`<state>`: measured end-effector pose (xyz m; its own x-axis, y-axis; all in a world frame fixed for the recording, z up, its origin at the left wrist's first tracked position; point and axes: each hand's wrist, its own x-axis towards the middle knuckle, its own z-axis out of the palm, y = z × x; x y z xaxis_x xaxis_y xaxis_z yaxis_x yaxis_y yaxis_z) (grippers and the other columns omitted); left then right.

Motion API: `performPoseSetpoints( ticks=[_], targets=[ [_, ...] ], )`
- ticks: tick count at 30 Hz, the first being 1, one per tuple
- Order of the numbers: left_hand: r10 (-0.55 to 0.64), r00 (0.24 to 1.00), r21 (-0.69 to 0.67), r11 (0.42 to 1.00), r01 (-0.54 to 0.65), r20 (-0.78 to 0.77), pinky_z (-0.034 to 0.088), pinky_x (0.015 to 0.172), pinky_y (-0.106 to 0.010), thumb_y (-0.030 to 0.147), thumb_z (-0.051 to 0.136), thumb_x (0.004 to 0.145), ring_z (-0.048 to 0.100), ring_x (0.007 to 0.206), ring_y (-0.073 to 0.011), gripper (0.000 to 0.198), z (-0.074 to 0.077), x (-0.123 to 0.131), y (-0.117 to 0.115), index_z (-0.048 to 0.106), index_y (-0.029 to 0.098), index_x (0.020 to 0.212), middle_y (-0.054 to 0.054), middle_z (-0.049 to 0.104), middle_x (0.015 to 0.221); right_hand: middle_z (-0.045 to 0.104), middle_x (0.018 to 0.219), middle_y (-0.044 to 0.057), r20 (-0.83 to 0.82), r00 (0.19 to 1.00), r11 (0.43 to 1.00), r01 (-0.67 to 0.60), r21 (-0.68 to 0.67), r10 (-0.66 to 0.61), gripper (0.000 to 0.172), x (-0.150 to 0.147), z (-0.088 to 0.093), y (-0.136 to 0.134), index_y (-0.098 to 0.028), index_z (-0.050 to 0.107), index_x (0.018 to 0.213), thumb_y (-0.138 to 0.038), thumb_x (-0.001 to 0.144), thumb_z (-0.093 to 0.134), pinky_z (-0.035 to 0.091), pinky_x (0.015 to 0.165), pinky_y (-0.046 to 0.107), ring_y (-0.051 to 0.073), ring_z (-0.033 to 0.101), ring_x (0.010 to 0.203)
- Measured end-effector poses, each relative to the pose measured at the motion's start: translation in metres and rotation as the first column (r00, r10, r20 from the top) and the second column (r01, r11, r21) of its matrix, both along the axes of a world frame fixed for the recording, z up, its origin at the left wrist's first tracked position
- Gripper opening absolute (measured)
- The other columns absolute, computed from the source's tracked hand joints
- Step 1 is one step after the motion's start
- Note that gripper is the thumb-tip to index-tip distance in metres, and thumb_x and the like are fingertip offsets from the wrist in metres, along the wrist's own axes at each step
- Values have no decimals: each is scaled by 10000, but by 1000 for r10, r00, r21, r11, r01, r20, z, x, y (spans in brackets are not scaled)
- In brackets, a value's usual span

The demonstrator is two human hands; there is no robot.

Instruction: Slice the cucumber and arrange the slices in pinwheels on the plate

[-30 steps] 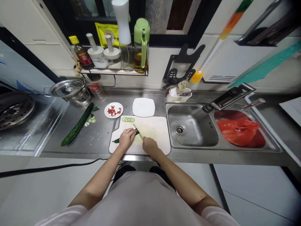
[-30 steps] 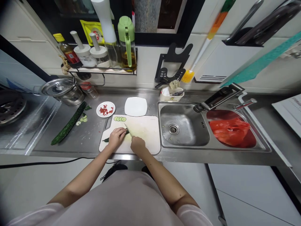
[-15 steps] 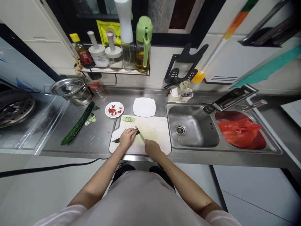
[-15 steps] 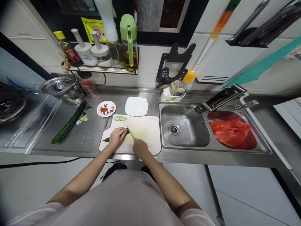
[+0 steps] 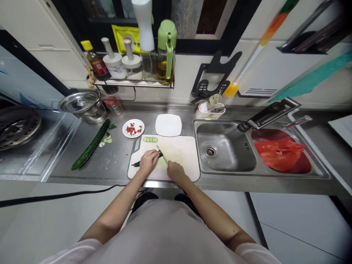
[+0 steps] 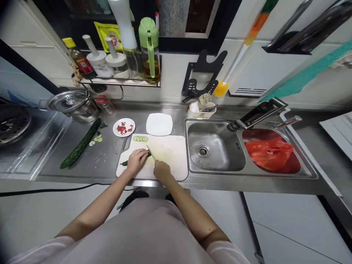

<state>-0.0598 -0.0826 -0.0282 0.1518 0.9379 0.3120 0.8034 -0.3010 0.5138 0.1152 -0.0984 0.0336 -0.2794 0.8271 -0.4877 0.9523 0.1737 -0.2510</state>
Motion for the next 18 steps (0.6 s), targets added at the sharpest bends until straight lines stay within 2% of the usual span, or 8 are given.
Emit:
performPoseSetpoints(
  ticks=[5, 18],
  targets=[
    [11, 1000, -8, 1000, -11, -1, 491, 861, -331, 279, 508, 940, 606, 956, -190, 237, 0, 0, -1, 711, 236, 1054, -45, 699, 1045, 687, 957, 147, -5, 1000, 1000, 6, 4, -6, 278, 1, -8, -4, -124, 574, 1091, -133, 940, 340, 484, 763, 300, 224, 670, 920],
    [27, 999, -36, 999, -26, 31, 493, 871, -334, 282, 519, 933, 611, 964, -188, 228, 4, 2, -2, 718, 238, 1037, -46, 698, 1047, 685, 1012, 162, 71, 997, 1000, 24, -20, -22, 291, 8, 3, -20, -127, 562, 1119, -120, 936, 336, 472, 782, 326, 246, 665, 978]
  ],
)
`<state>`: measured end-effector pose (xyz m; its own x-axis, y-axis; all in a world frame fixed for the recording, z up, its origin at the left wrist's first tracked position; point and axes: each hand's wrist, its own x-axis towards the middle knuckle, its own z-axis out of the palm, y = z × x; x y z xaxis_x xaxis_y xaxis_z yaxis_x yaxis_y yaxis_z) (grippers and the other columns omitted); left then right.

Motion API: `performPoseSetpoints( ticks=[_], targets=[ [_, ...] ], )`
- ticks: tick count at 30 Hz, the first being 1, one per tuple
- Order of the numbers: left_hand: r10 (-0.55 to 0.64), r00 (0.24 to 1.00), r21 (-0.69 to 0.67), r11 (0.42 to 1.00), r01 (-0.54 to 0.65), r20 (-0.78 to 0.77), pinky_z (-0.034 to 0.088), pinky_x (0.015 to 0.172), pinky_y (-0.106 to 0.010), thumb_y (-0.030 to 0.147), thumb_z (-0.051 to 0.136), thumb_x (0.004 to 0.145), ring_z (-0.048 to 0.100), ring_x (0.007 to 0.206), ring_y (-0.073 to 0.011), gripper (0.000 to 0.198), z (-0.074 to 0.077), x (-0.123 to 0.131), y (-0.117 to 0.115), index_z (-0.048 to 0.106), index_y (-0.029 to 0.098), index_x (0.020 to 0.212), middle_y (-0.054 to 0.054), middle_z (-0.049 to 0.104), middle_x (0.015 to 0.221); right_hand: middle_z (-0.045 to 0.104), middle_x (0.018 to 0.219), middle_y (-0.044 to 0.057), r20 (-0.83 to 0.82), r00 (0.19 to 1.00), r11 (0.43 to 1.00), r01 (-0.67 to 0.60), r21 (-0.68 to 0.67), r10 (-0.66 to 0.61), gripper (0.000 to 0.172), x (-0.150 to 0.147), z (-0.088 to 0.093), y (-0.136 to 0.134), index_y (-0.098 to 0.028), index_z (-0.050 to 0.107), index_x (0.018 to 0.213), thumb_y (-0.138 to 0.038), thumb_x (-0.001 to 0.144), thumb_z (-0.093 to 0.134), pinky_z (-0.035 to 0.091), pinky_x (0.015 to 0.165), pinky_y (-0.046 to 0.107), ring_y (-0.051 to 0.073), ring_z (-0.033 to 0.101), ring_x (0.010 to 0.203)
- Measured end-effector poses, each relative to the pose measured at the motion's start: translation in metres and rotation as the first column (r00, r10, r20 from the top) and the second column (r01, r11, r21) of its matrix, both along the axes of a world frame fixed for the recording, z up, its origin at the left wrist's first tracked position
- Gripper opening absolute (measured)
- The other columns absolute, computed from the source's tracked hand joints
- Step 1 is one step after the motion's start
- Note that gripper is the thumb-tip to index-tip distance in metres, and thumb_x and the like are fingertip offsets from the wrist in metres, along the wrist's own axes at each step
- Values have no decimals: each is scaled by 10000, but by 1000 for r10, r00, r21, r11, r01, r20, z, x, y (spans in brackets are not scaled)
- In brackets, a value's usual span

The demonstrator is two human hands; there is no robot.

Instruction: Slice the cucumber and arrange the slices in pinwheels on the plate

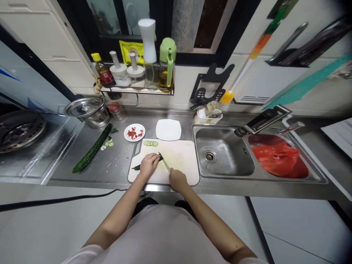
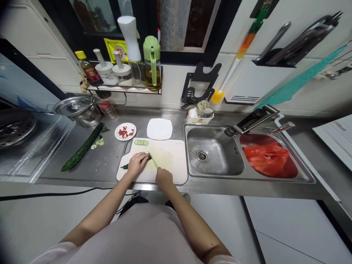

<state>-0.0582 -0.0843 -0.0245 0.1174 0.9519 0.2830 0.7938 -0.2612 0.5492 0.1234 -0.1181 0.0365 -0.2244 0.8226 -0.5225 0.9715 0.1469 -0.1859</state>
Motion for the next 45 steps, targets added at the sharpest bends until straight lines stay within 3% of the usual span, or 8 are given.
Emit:
performPoseSetpoints(
  ticks=[5, 25, 45],
  targets=[
    [-4, 1000, -12, 1000, 4, 19, 495, 877, -336, 278, 515, 934, 613, 969, -186, 228, -2, 0, 1, 717, 238, 1032, -42, 701, 1038, 690, 1004, 164, -12, 1000, 1000, 8, -22, -8, 288, 5, 1, -2, -125, 562, 1135, -135, 936, 354, 462, 778, 322, 249, 666, 981],
    [4, 999, 20, 1000, -4, 33, 504, 863, -328, 273, 532, 924, 615, 970, -182, 204, -1, 1, 1, 714, 249, 1015, -46, 695, 1034, 687, 1062, 163, -44, 999, 999, 8, -40, -9, 300, -16, 9, 33, -126, 573, 1143, -142, 918, 375, 456, 785, 309, 248, 649, 1029],
    [7, 999, 18, 1000, -8, 41, 505, 856, -338, 275, 515, 932, 617, 967, -189, 222, -4, 2, 1, 717, 237, 1015, -50, 703, 1030, 696, 1027, 164, -10, 1000, 1000, 24, -14, -24, 309, 0, 8, 4, -130, 574, 1148, -135, 933, 352, 461, 777, 323, 252, 664, 1011]
  ],
)
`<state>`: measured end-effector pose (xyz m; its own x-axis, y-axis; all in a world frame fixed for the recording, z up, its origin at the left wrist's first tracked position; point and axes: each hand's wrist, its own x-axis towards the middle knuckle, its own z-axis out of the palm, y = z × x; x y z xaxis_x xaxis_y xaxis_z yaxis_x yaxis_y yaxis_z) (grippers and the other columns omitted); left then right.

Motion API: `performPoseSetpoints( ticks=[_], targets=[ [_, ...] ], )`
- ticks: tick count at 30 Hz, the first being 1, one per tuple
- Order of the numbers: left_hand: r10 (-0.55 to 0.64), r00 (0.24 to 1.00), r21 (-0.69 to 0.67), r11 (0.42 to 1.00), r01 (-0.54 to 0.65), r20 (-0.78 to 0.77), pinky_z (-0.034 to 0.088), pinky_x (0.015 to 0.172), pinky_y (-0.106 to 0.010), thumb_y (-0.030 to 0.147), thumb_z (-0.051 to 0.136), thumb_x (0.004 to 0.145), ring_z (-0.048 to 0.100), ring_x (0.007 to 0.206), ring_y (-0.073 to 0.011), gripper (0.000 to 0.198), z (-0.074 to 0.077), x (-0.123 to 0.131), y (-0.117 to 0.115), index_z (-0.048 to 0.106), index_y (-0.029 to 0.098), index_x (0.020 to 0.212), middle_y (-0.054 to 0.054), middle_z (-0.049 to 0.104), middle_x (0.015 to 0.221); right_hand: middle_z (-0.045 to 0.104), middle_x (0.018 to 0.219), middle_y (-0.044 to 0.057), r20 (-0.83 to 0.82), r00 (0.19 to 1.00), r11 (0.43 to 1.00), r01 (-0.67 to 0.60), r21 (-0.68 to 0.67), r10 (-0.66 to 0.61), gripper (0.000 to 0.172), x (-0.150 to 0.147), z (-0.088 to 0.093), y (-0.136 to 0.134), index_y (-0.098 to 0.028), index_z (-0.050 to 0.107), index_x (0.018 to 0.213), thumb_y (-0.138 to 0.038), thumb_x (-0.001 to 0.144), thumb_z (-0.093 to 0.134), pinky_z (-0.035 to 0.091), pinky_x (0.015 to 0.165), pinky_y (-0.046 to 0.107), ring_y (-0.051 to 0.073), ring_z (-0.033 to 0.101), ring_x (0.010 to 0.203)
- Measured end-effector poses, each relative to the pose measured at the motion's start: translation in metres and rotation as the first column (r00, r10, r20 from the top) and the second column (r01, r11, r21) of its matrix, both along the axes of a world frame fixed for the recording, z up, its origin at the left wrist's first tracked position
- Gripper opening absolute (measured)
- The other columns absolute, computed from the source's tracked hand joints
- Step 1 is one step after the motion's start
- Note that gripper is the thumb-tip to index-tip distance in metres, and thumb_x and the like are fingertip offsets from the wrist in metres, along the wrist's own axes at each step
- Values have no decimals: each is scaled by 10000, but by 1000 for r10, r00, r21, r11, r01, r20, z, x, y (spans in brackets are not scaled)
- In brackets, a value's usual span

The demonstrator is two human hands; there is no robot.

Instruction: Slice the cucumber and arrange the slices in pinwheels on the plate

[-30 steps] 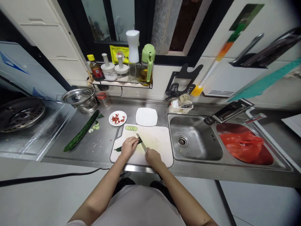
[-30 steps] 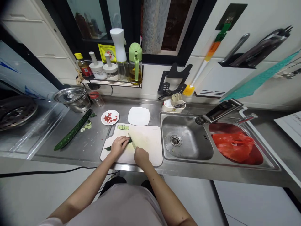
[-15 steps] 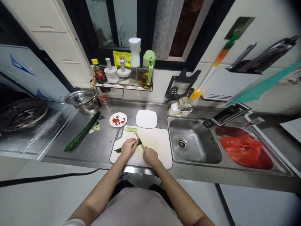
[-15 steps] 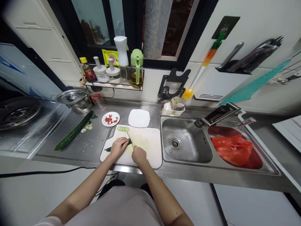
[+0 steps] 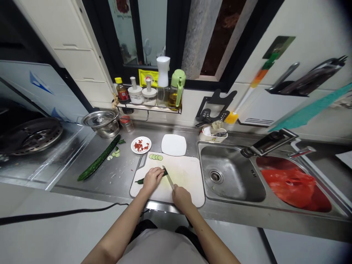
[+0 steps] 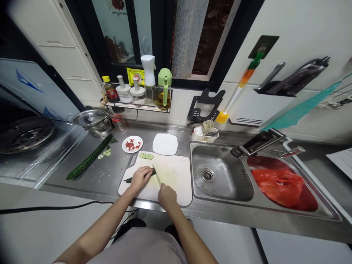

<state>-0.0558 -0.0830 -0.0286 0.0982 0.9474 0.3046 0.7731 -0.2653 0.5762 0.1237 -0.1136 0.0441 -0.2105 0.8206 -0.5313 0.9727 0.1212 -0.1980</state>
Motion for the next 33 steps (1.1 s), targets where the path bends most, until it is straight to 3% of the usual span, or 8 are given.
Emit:
performPoseSetpoints(
  ticks=[18, 25, 33],
  targets=[
    [-11, 999, -12, 1000, 10, -51, 497, 843, -332, 283, 490, 944, 613, 943, -187, 242, 7, 1, -1, 711, 239, 1031, -50, 697, 1024, 697, 1086, 142, -49, 999, 999, 12, 49, -10, 317, -18, 7, 31, -142, 616, 1133, -161, 927, 375, 457, 785, 309, 237, 657, 1024],
    [-1, 993, -13, 1000, 0, -114, 482, 828, -336, 276, 487, 940, 618, 914, -192, 232, 10, 2, -1, 706, 235, 1008, -54, 698, 986, 702, 1058, 135, -46, 999, 997, 9, 83, -5, 308, 7, 5, 20, -166, 619, 1118, -210, 956, 362, 437, 772, 306, 238, 659, 999],
    [-2, 998, -23, 1000, 0, -65, 488, 849, -340, 270, 487, 934, 630, 923, -189, 239, 18, 2, -6, 698, 237, 1041, -55, 699, 989, 714, 1016, 95, -46, 998, 993, 39, 109, -34, 320, 24, 12, 1, -220, 595, 1171, -272, 986, 340, 405, 761, 274, 206, 661, 969]
  ],
)
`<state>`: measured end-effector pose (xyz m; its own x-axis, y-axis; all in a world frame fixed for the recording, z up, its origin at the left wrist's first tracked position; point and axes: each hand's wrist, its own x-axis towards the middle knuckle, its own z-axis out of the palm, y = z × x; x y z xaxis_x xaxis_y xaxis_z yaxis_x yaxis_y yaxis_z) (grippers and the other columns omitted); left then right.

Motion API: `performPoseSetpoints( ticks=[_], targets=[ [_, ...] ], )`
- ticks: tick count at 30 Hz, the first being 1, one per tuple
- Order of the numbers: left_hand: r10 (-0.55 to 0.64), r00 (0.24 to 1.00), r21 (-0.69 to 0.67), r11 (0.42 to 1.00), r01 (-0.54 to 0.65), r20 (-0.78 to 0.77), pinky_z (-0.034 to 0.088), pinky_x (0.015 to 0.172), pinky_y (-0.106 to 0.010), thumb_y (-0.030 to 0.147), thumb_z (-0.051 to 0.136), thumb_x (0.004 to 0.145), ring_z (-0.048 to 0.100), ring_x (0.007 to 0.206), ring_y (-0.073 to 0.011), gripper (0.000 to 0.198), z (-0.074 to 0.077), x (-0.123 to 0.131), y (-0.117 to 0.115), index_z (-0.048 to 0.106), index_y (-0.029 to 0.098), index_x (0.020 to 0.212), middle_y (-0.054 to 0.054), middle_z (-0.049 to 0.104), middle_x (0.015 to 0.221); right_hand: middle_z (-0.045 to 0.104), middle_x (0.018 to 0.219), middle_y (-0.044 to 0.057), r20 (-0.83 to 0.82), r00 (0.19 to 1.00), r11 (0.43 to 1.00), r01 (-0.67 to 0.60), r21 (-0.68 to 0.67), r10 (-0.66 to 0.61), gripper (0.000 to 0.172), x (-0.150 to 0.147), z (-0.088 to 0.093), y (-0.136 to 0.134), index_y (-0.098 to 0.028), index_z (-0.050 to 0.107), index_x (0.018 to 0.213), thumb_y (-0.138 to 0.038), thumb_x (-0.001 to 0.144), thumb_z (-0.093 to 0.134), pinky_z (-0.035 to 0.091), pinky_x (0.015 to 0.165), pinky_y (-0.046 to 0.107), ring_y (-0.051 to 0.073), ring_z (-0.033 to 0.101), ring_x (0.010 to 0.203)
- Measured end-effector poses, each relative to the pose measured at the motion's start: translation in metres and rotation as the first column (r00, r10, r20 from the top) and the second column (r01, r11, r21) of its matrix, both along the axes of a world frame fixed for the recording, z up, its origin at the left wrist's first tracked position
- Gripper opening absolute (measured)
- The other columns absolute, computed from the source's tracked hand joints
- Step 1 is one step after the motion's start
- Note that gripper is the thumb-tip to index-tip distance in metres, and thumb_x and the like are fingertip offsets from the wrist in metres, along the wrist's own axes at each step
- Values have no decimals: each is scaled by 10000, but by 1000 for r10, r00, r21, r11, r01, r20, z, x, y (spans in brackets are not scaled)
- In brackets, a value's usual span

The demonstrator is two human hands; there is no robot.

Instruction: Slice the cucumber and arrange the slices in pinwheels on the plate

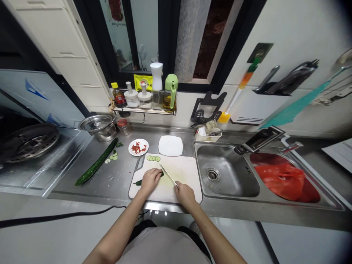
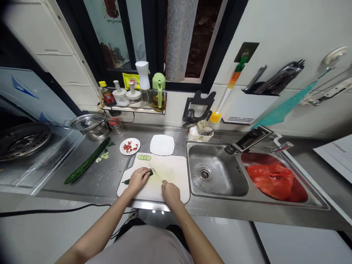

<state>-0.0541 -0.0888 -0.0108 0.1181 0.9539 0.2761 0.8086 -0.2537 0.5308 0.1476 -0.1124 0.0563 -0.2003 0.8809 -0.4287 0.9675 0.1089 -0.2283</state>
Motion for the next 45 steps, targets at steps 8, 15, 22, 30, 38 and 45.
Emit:
performPoseSetpoints(
  ticks=[8, 15, 22, 30, 38, 45],
  targets=[
    [177, 979, 31, 983, -181, 101, 481, 914, -402, 173, 426, 915, 617, 1011, -227, 311, -5, -9, 1, 682, 229, 1081, -70, 698, 1060, 718, 1023, 52, -28, 997, 995, 69, 73, -67, 314, 4, 6, 0, -266, 552, 1245, -338, 967, 425, 399, 773, 253, 195, 660, 973],
    [217, 942, 15, 974, -228, 258, 468, 962, -391, 343, 450, 948, 594, 1098, -223, 314, 14, -13, 10, 636, 222, 1171, -80, 667, 1157, 668, 1146, 112, 58, 998, 987, 3, 159, -12, 525, 5, 7, 4, -190, 430, 1410, -301, 910, 544, 411, 874, 304, 242, 620, 1047],
    [-12, 999, -32, 999, 13, 36, 409, 1013, -460, 408, 579, 879, 545, 1152, -259, 288, 34, -4, 20, 700, 260, 1095, -78, 647, 1170, 665, 1097, 132, 111, 988, 972, -129, 197, 108, 554, 17, 8, 3, -183, 417, 1424, -300, 904, 571, 393, 893, 338, 267, 596, 1050],
    [-81, 991, -157, 983, 97, 105, 395, 1006, -416, 379, 607, 857, 555, 1118, -235, 220, 39, 13, 19, 725, 253, 995, -61, 660, 1132, 685, 1027, 113, 162, 981, 959, -146, 244, 108, 515, 33, 0, -2, -181, 459, 1385, -297, 898, 582, 398, 846, 320, 249, 622, 998],
    [107, 965, -251, 967, -44, 242, 439, 756, -286, 274, 615, 826, 607, 798, -163, 78, 35, 29, 31, 675, 223, 829, -9, 682, 813, 697, 1011, 93, 174, 984, 961, -80, 265, 34, 504, 51, -10, -5, -194, 477, 1361, -293, 883, 603, 408, 825, 302, 237, 643, 968],
    [509, 823, -416, 825, -383, 252, 429, 703, -244, 235, 612, 795, 631, 751, -146, 89, 13, 1, 66, 652, 212, 871, -2, 696, 794, 701, 1059, 81, 163, 985, 971, 22, 238, -62, 496, 66, -17, -4, -203, 482, 1355, -319, 885, 594, 413, 838, 297, 232, 645, 993]
  ],
)
